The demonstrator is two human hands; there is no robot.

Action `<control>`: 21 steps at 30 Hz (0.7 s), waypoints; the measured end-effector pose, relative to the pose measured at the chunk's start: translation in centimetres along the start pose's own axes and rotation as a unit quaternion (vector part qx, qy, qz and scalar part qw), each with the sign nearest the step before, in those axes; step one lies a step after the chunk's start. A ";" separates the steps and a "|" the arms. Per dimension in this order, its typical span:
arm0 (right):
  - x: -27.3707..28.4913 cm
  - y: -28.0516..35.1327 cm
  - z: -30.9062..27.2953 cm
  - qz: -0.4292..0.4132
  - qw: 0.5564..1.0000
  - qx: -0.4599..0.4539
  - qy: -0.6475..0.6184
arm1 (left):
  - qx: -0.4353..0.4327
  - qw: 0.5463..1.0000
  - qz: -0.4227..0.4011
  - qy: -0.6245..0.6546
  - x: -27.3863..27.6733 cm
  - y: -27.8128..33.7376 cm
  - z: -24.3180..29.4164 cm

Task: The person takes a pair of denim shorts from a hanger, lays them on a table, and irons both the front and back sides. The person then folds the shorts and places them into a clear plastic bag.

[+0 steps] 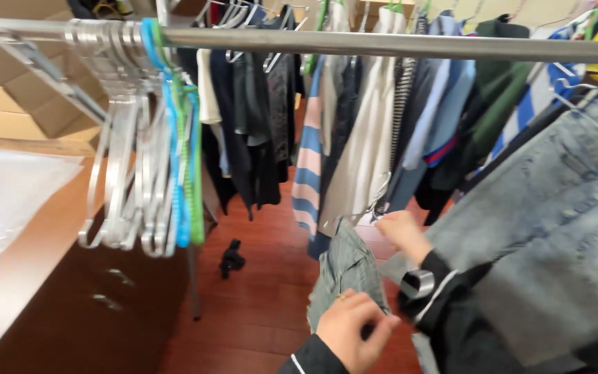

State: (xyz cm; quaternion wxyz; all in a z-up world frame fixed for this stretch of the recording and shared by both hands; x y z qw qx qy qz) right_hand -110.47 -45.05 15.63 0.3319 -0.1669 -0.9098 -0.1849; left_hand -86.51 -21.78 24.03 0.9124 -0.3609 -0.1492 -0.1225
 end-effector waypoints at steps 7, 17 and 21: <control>5.2 21.2 -12.4 -0.125 0.990 0.051 -0.033 | 0.438 0.899 0.017 -0.010 6.0 4.9 -17.8; 0.8 34.9 -13.7 -0.126 0.984 0.039 0.118 | 0.489 0.870 -0.019 -0.062 11.9 1.2 -22.5; 1.7 37.0 -14.2 -0.108 0.986 0.013 0.126 | 0.487 0.868 -0.030 -0.092 13.5 2.3 -25.3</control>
Point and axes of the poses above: each hand's wrist, its own y-axis away from the middle knuckle, its own x-axis out of the back of the hand, z = x × y, the point moved 4 cm from there along -y, towards the middle knuckle, and after that the axes turned 3 degrees about y, right-handed, at the moved point
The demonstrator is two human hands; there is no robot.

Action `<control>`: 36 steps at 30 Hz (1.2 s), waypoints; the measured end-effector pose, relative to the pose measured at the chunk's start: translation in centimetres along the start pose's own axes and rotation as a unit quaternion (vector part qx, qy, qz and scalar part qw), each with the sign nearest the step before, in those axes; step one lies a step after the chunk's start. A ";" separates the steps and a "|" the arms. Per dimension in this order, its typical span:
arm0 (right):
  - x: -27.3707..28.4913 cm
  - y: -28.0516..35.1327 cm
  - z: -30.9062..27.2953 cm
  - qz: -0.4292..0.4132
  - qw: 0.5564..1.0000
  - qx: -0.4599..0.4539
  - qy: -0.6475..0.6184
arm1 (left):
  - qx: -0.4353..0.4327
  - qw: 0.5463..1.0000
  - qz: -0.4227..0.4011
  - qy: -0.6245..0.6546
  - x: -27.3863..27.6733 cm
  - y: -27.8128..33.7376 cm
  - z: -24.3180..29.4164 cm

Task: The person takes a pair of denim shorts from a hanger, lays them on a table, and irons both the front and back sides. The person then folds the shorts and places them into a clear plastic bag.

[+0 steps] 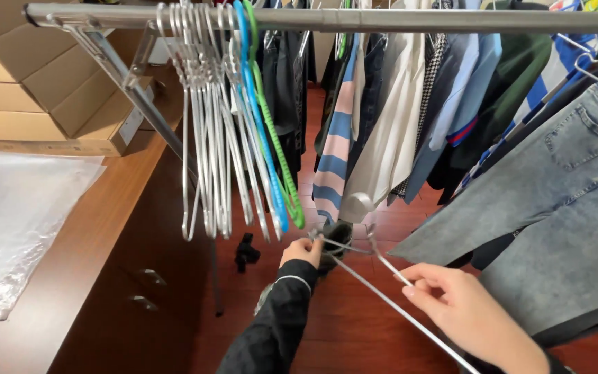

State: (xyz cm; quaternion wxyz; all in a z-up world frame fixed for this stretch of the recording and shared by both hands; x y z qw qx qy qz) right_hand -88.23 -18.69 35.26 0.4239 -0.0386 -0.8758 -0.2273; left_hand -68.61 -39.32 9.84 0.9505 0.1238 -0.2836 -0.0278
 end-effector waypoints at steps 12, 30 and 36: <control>10.5 -1.6 -12.5 0.201 0.955 0.209 0.054 | -0.032 0.997 0.057 0.028 4.9 -2.1 -9.7; 2.5 -16.5 -25.6 0.319 0.833 0.452 -0.013 | -0.137 0.980 0.096 0.107 20.3 13.4 -4.2; 0.5 -16.9 -23.1 0.168 0.919 0.342 -0.099 | -0.108 0.986 0.060 0.111 20.1 15.0 -2.0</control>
Point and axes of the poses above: each hand's wrist, its own y-axis away from the middle knuckle, its own x-axis out of the back of the hand, z = x × y, the point moved 4 cm from there along -y, towards the middle knuckle, and after that the axes turned 3 degrees about y, right-handed, at the moved point
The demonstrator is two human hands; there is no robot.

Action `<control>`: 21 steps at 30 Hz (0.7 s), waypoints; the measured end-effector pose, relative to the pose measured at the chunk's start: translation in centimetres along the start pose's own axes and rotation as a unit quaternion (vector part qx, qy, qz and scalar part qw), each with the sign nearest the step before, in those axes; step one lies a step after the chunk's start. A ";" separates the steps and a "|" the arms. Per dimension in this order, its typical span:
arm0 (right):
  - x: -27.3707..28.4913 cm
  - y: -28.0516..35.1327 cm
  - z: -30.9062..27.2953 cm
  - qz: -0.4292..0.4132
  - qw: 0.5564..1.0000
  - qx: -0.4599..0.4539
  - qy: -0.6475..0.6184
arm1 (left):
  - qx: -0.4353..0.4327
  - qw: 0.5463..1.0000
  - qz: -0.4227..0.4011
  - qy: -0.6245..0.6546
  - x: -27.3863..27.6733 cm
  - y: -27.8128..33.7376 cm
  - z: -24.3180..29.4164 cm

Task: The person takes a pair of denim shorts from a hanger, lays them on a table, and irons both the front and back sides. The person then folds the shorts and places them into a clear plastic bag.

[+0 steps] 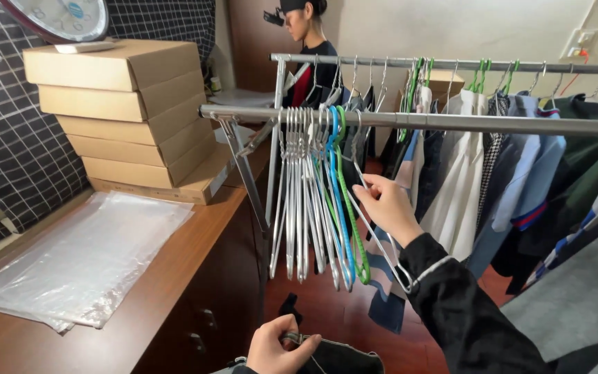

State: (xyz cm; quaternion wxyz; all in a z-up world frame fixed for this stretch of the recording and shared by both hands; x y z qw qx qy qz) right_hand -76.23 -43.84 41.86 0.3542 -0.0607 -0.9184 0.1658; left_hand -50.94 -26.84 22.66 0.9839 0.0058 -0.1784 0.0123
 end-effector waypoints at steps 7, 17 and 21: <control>0.2 10.9 13.1 -0.045 0.936 -0.095 -0.336 | -0.102 0.993 -0.010 0.054 -1.4 1.5 2.9; -10.6 26.5 32.8 -0.320 0.936 0.117 0.093 | -0.089 0.993 -0.075 0.029 1.0 3.3 9.8; -14.9 22.0 37.3 -0.196 0.949 0.217 0.119 | -0.168 0.981 -0.069 -0.074 2.1 3.0 9.4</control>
Point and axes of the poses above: each hand's wrist, its own y-axis away from the middle knuckle, its own x-axis out of the back of the hand, z = x × y, the point moved 4 cm from there along -y, towards the middle knuckle, and after that the axes turned 3 degrees about y, right-handed, at the moved point
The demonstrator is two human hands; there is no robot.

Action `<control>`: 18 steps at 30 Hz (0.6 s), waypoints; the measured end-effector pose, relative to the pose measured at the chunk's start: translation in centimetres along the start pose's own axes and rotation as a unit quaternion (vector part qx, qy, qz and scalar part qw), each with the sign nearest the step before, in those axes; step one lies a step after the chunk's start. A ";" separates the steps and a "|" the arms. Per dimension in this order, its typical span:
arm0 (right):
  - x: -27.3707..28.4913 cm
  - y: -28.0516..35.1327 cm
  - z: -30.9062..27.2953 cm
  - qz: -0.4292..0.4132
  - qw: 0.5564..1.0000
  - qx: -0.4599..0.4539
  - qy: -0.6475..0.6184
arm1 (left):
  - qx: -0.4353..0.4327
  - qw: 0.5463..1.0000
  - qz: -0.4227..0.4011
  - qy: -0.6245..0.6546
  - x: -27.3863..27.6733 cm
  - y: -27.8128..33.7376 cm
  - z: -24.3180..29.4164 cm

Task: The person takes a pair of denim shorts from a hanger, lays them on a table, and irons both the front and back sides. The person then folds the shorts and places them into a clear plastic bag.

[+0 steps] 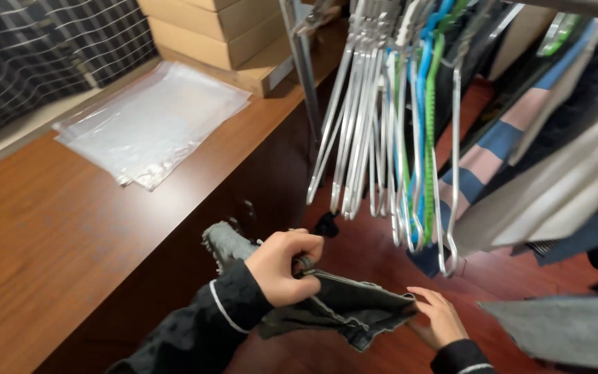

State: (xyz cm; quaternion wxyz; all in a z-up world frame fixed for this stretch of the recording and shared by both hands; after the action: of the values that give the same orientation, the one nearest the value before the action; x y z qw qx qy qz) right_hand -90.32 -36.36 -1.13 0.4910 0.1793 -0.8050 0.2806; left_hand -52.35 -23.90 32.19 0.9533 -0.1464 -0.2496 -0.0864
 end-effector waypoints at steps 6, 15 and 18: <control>0.1 -6.3 4.0 -0.082 0.945 -0.099 -0.302 | 0.064 0.938 0.098 -0.327 4.4 7.2 -11.8; -0.7 -19.6 -2.1 -0.213 0.856 0.019 -0.472 | 0.036 0.810 0.287 -0.510 -2.5 22.5 -16.3; -1.9 -22.2 -6.6 -0.248 0.843 0.043 -0.476 | 0.120 0.767 0.306 -0.550 -3.6 28.0 -16.7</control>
State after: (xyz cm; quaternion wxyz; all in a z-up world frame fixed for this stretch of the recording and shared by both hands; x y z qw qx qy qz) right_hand -72.37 -49.43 5.63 0.0922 0.5050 -0.8558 0.0638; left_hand -41.32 -2.57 9.89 0.6382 -0.1221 -0.6819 0.3358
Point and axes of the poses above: each hand's wrist, its own y-axis away from the middle knuckle, its own x-axis out of the back of the hand, z = x × y, the point moved 4 cm from there along -y, towards the middle knuckle, and after that the axes turned 3 degrees about y, right-handed, at the moved point
